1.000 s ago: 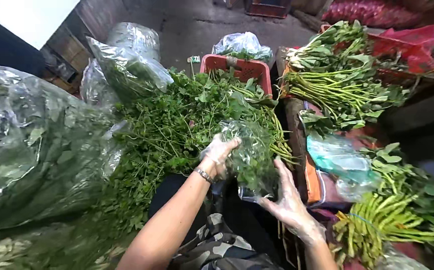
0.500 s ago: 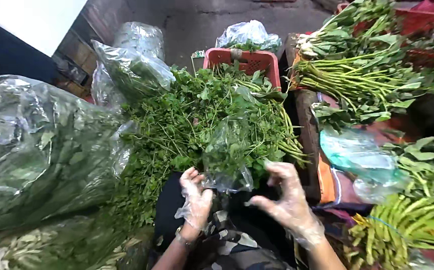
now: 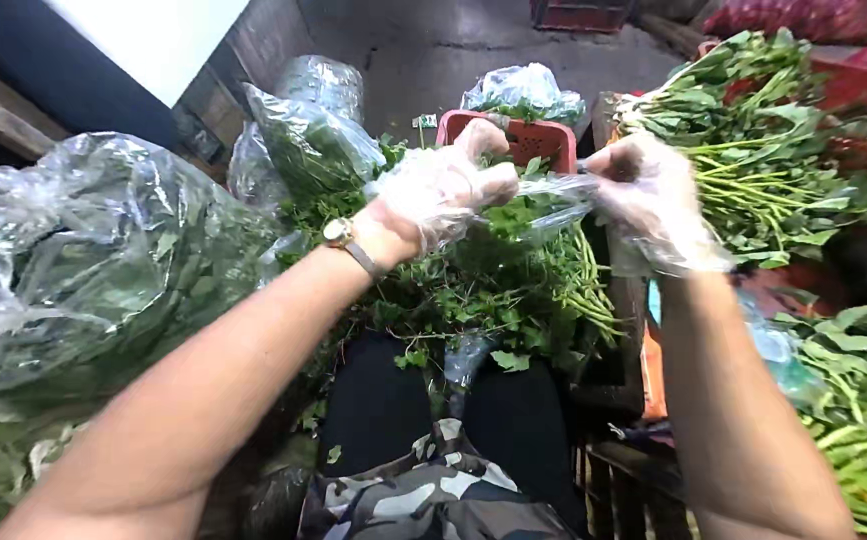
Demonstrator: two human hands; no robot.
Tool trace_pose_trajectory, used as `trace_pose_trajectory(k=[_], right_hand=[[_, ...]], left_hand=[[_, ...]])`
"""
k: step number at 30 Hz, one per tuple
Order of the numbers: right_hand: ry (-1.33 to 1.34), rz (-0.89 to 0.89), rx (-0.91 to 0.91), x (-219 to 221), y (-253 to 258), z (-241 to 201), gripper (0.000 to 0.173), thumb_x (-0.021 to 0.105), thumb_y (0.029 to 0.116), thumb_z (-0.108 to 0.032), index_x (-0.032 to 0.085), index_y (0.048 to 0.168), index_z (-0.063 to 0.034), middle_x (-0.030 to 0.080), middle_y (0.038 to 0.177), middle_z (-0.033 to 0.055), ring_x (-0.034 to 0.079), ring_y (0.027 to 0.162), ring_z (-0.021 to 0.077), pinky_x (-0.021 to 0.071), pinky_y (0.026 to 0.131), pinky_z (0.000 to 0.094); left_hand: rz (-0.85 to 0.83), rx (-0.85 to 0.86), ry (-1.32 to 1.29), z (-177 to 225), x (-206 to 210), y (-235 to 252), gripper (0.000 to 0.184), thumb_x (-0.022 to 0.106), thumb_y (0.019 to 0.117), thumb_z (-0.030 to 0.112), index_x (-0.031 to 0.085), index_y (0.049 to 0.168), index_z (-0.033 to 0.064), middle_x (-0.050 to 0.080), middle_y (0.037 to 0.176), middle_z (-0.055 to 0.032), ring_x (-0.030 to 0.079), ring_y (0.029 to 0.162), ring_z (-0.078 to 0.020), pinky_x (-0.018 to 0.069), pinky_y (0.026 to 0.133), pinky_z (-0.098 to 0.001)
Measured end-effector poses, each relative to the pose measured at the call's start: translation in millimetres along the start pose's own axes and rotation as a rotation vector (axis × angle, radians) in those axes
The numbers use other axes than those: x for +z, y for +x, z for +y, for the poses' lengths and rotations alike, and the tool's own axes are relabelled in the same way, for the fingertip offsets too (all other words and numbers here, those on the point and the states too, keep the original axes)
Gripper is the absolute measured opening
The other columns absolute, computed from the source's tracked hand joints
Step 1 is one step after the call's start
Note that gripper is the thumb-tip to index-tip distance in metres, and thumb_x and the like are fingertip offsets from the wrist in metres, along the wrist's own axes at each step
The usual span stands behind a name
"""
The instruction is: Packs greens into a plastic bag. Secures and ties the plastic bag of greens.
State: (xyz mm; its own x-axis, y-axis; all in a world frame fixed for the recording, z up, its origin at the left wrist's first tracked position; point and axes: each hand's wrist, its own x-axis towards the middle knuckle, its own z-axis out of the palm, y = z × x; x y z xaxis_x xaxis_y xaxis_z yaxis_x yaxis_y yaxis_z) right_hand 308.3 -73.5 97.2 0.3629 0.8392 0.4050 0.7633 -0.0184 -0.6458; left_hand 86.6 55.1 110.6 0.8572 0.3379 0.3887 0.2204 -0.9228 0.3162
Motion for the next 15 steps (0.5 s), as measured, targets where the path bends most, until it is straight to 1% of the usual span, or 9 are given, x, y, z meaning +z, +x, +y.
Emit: trace_pose_trajectory(k=[2,3,4,5,8,10,12,13,15], right_hand=[[0.004,0.024,-0.22,-9,8,-7,0.021,0.066,0.0862,-0.006,0.06,0.102,0.0061,0.062,0.098,0.0113,0.06,0.09,0.0093,0.0518,0.081,0.0234],[-0.003,-0.034,-0.295,-5,8,-6,0.016,0.065,0.0829,-0.003,0.062,0.097,0.0056,0.061,0.099,0.0138,0.06,0.093,0.0155,0.051,0.083,0.0292],[-0.056,-0.149,-0.305,1,7,-7,0.014,0.065,0.0812,0.001,0.066,0.094,0.0047,0.062,0.102,0.0197,0.06,0.098,0.0275,0.0508,0.087,0.0423],[-0.147,-0.258,-0.277,5,7,-11,0.013,0.066,0.0843,0.005,0.071,0.095,0.0019,0.062,0.106,0.0227,0.061,0.101,0.0352,0.051,0.087,0.0508],[-0.316,-0.348,-0.208,2,14,-32,0.036,0.059,0.092,0.005,0.074,0.121,-0.0103,0.062,0.12,0.0234,0.062,0.111,0.0377,0.0506,0.093,0.0537],[-0.412,-0.322,-0.281,-12,18,-38,0.033,0.056,0.0967,-0.007,0.072,0.126,-0.0098,0.065,0.119,0.0244,0.063,0.11,0.0412,0.0493,0.092,0.0585],[-0.64,-0.383,-0.27,-25,19,-36,0.037,0.053,0.1027,-0.041,0.073,0.121,-0.0165,0.069,0.114,0.0192,0.067,0.104,0.0423,0.0497,0.082,0.0663],[-0.718,-0.428,-0.241,-27,18,-33,0.038,0.056,0.1016,-0.049,0.073,0.118,-0.0188,0.071,0.108,0.0187,0.069,0.097,0.044,0.0486,0.077,0.0695],[-0.741,-0.461,-0.276,-29,15,-23,0.03,0.065,0.0984,-0.043,0.074,0.116,-0.0196,0.072,0.102,0.0168,0.069,0.09,0.0438,0.0472,0.074,0.0701]], left_hand=[[-0.11,-0.183,0.084,4,-21,12,0.021,0.057,0.102,0.021,0.068,0.12,0.0184,0.063,0.129,-0.0072,0.067,0.096,-0.0247,0.0528,0.077,-0.0485],[-0.197,-0.225,0.19,3,-27,17,0.028,0.059,0.1008,0.014,0.069,0.126,0.0201,0.059,0.135,-0.0127,0.065,0.106,-0.0339,0.0524,0.083,-0.0567],[-0.276,-0.249,0.291,-2,-28,21,0.038,0.062,0.0971,0.009,0.068,0.131,0.024,0.056,0.139,-0.0169,0.063,0.112,-0.0398,0.0512,0.086,-0.0614],[-0.336,-0.274,0.358,-6,-26,25,0.046,0.067,0.0929,0.009,0.066,0.135,0.0286,0.055,0.141,-0.0191,0.062,0.115,-0.0425,0.0503,0.087,-0.0639],[-0.444,-0.277,0.38,-12,-22,35,0.058,0.075,0.0877,0.014,0.06,0.141,0.0329,0.056,0.139,-0.0186,0.061,0.116,-0.0414,0.0505,0.088,-0.0633],[-0.47,-0.185,0.375,-9,-31,35,0.035,0.068,0.0938,0.011,0.071,0.125,0.0268,0.061,0.132,-0.0137,0.061,0.115,-0.0364,0.0492,0.092,-0.0585],[-0.503,-0.159,0.502,-3,-49,34,0.022,0.065,0.0952,0.007,0.075,0.111,0.0191,0.064,0.127,-0.0143,0.062,0.114,-0.0395,0.05,0.089,-0.0624],[-0.501,-0.162,0.554,-6,-56,31,0.02,0.065,0.0952,0.007,0.075,0.108,0.0184,0.065,0.124,-0.0142,0.062,0.113,-0.0405,0.0496,0.087,-0.0638],[-0.485,-0.145,0.577,-15,-63,24,0.019,0.063,0.096,0.008,0.074,0.108,0.0184,0.065,0.122,-0.0142,0.062,0.112,-0.0413,0.0485,0.086,-0.065]])
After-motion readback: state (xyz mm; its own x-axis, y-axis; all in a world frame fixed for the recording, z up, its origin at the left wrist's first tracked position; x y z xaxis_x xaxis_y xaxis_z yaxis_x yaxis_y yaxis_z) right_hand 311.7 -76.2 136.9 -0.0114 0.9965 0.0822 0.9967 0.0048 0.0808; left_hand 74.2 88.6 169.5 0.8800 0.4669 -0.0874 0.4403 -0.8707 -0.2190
